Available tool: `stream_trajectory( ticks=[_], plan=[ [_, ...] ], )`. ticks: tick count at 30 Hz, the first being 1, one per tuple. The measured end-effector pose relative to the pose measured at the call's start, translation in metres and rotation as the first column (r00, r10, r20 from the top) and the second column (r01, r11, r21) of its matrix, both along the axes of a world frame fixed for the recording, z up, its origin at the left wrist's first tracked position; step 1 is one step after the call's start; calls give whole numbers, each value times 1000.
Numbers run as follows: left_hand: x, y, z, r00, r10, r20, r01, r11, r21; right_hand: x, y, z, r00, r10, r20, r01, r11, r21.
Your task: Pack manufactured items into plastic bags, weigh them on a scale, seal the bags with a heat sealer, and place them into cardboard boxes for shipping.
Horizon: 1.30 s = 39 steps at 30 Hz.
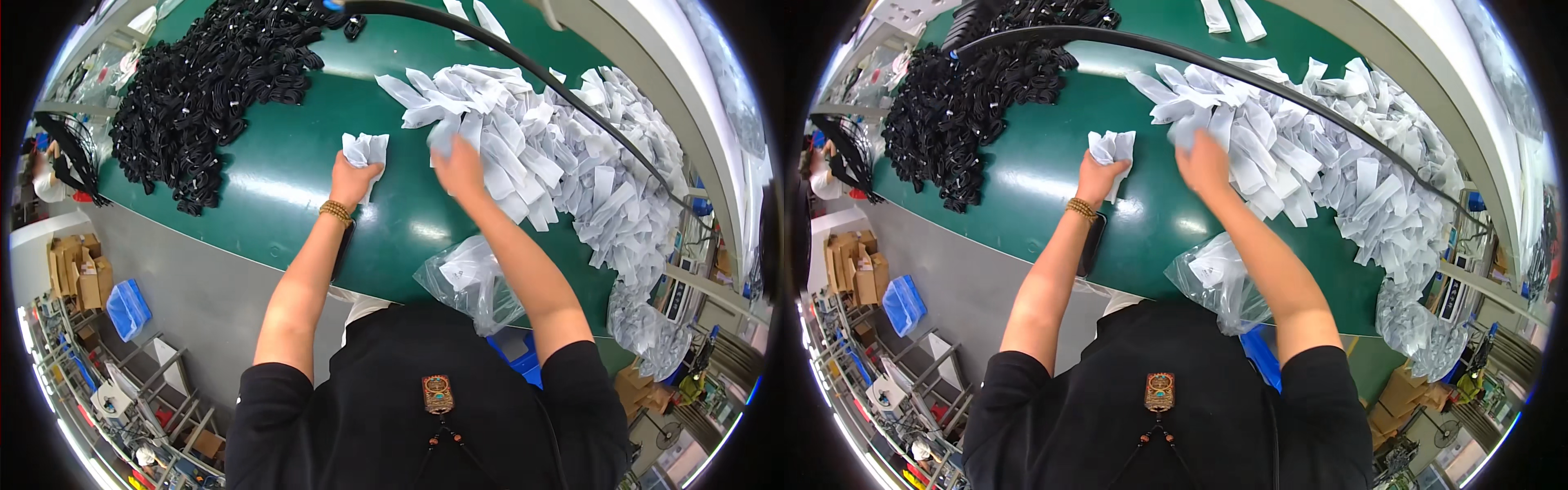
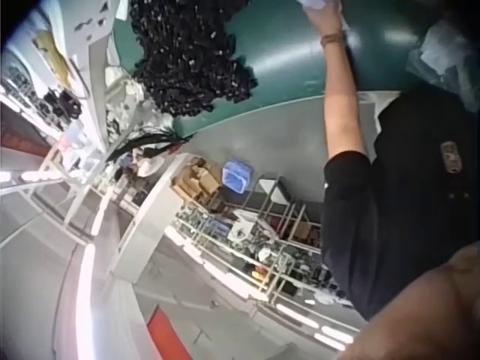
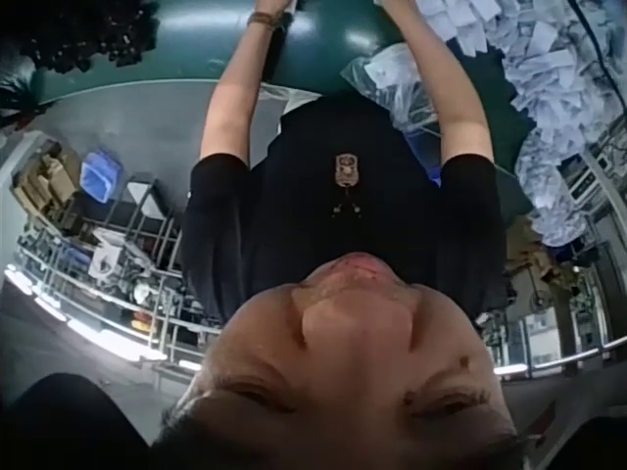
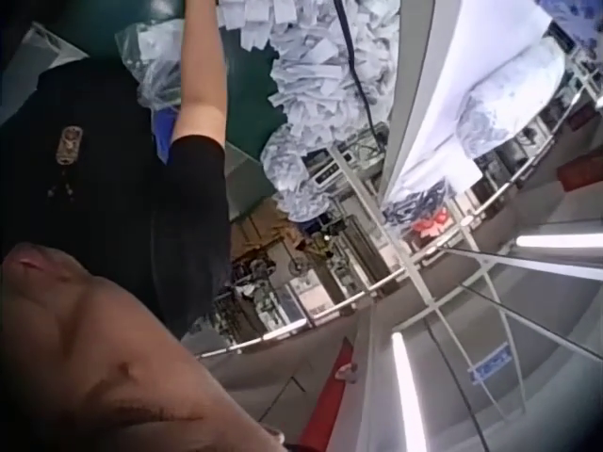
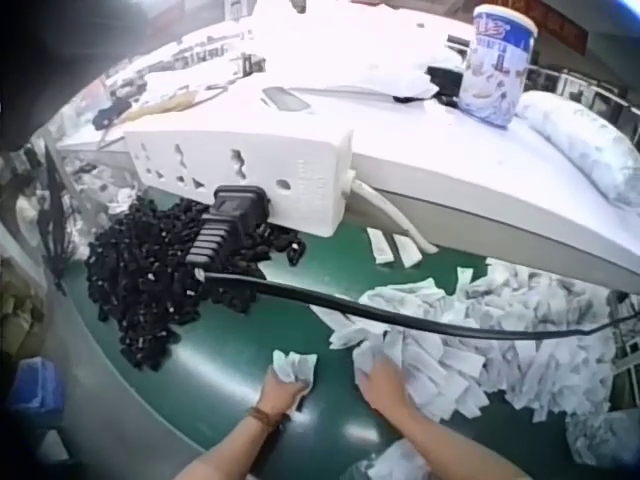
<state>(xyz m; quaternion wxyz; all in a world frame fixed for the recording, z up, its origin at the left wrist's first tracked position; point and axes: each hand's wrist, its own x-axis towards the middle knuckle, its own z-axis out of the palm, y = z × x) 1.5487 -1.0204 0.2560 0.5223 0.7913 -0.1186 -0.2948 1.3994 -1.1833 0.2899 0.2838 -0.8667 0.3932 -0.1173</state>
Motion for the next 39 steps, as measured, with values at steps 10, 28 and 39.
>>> stream_trajectory(
  ticks=[10, 28, 39],
  plan=[
    [-37, 15, 58, 796, -85, -599, -153, 930, -335, 21, -48, -38, 941, -220, -257, 163, 961, -225],
    [-185, -50, 130, 800, -524, -293, 282, 759, -587, -140, 40, 94, 716, -349, 604, -415, 482, 771],
    [-364, 74, 190, 844, -409, 347, 384, 912, 142, -368, 8, 164, 667, 138, 733, -579, 714, 393]
  ],
)
